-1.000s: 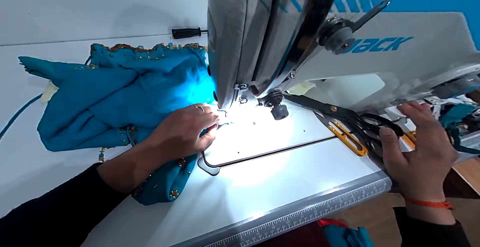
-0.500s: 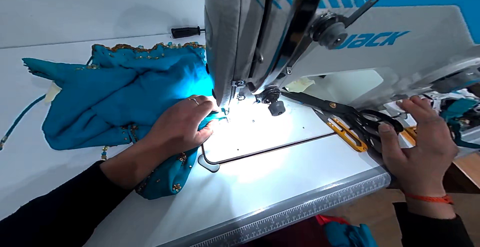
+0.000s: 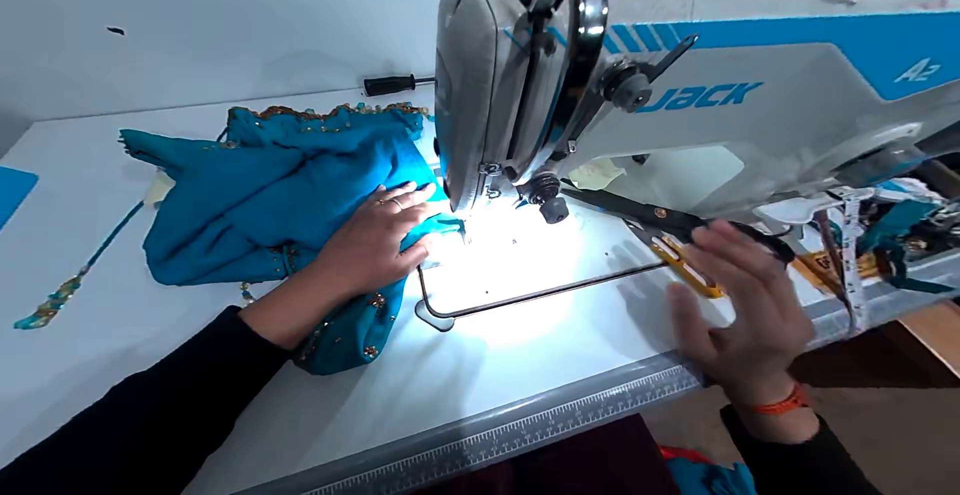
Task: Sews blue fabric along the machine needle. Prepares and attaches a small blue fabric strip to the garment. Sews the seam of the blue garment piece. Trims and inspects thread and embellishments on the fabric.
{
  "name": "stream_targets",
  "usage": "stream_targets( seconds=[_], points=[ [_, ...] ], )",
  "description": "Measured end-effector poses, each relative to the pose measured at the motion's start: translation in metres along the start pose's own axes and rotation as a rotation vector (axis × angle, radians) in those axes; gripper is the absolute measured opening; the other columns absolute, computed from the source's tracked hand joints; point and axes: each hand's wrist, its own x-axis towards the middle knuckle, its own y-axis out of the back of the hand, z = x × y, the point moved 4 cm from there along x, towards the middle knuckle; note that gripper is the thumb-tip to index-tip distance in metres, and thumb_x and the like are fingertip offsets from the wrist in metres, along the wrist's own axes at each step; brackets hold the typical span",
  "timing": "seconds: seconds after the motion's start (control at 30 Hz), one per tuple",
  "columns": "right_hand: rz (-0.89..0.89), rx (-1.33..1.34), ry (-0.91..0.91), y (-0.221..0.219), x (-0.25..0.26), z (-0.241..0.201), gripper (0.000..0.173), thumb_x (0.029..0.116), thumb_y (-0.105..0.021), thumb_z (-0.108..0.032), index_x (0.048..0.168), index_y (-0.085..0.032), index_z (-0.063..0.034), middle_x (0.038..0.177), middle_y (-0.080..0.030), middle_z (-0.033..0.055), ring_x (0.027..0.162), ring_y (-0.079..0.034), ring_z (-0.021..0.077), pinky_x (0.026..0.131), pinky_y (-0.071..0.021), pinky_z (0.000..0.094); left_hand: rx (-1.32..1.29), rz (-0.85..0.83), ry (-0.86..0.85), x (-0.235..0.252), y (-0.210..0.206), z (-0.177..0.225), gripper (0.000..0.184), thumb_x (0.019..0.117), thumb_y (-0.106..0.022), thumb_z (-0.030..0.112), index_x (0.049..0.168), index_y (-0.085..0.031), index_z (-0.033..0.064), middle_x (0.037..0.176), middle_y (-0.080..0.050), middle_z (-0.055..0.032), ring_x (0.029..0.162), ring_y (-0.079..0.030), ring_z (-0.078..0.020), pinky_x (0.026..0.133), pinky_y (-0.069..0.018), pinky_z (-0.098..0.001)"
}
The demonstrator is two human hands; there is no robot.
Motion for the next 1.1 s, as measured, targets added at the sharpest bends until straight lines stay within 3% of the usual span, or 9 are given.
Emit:
stream_targets(
  seconds=[0.1,0.2,0.3,0.37,0.47,0.57,0.73,1.0,1.1],
  points=[
    [-0.077,0.158,0.066,-0.016,0.005,-0.036,0.033,0.1035,-0.053,-0.032,0.121,-0.066,-0.0071,0.132,-0.066,0.0147,0.135,-0.055,0.0269,0.111,-0.0452,0.0417,-0.085,-0.129,0.137,-0.023,0.001,0.015,0.047,0.1030,-0.046,0.033,0.143,-0.060,0.0123,0.157,-0.048,-0.0104,0.151,-0.034,-0.0332,0.121,-0.0191,-0.0649],
    [-0.194,0.304,0.160,-0.027,0.004,-0.069,0.032,0.1073,-0.048,-0.033,0.125,-0.066,-0.0143,0.133,-0.068,0.0075,0.135,-0.055,0.0215,0.111,-0.0439,0.0381,-0.075,-0.226,0.116,-0.066,0.005,0.059,0.053,0.0975,-0.050,0.041,0.145,-0.058,0.0192,0.160,-0.044,-0.0056,0.153,-0.032,-0.0296,0.118,-0.0243,-0.0690],
    [-0.303,0.417,0.259,-0.035,0.009,-0.096,0.035,0.1096,-0.043,-0.033,0.130,-0.065,-0.0145,0.137,-0.067,0.0059,0.137,-0.055,0.0200,0.116,-0.0407,0.0381,-0.201,-0.497,-0.076,-0.093,0.031,0.086,0.059,0.1013,-0.052,0.045,0.148,-0.052,0.0087,0.161,-0.040,-0.0196,0.149,-0.036,-0.0449,0.108,-0.0322,-0.0758],
    [-0.384,0.464,0.305,-0.043,0.016,-0.113,0.038,0.1104,-0.040,-0.036,0.134,-0.062,-0.0155,0.142,-0.064,0.0053,0.141,-0.051,0.0194,0.118,-0.0380,0.0393,-0.237,-0.584,-0.151,-0.088,0.051,0.083,0.053,0.1056,-0.046,0.047,0.140,-0.060,0.0091,0.154,-0.051,-0.0153,0.141,-0.051,-0.0347,0.110,-0.0453,-0.0563],
    [-0.492,0.543,0.361,-0.056,0.026,-0.141,0.046,0.1104,-0.035,-0.043,0.143,-0.056,-0.0173,0.150,-0.057,0.0070,0.145,-0.046,0.0242,0.119,-0.0375,0.0444,-0.090,-0.493,-0.002,-0.048,0.072,0.058,0.034,0.1058,-0.044,0.038,0.113,-0.072,0.0200,0.111,-0.072,0.0039,0.101,-0.069,-0.0085,0.084,-0.0582,-0.0330],
    [-0.542,0.569,0.418,-0.065,0.030,-0.167,0.050,0.1095,-0.034,-0.045,0.140,-0.060,-0.0157,0.146,-0.060,0.0103,0.140,-0.052,0.0308,0.114,-0.0421,0.0505,-0.008,-0.409,0.162,0.009,0.073,0.043,0.027,0.1083,-0.047,0.017,0.115,-0.071,0.0058,0.106,-0.070,-0.0109,0.100,-0.067,-0.0249,0.088,-0.0528,-0.0483],
    [-0.499,0.578,0.424,-0.067,0.034,-0.177,0.044,0.1094,-0.037,-0.040,0.119,-0.071,-0.0128,0.130,-0.069,0.0105,0.130,-0.061,0.0311,0.110,-0.0475,0.0472,0.158,-0.339,0.075,0.033,0.026,0.013,0.046,0.1059,-0.054,0.031,0.139,-0.056,-0.0022,0.139,-0.058,-0.0224,0.131,-0.055,-0.0380,0.110,-0.0425,-0.0527],
    [-0.427,0.749,0.480,-0.046,0.027,-0.168,0.021,0.1025,-0.051,-0.007,0.098,-0.071,-0.0114,0.104,-0.075,0.0059,0.119,-0.067,0.0271,0.111,-0.0478,0.0431,0.331,-0.372,0.183,-0.001,0.040,0.024,0.058,0.1035,-0.058,0.039,0.143,-0.051,-0.0025,0.124,-0.065,-0.0240,0.110,-0.067,-0.0411,0.090,-0.0533,-0.0573],
    [-0.466,0.842,0.519,-0.033,0.023,-0.161,0.021,0.1010,-0.050,-0.005,0.095,-0.070,-0.0105,0.097,-0.073,0.0054,0.116,-0.067,0.0258,0.113,-0.0443,0.0442,0.301,-0.470,0.192,-0.004,0.046,0.038,0.061,0.1017,-0.062,0.037,0.153,-0.045,0.0096,0.130,-0.064,-0.0186,0.111,-0.067,-0.0377,0.088,-0.0550,-0.0549]
  ],
)
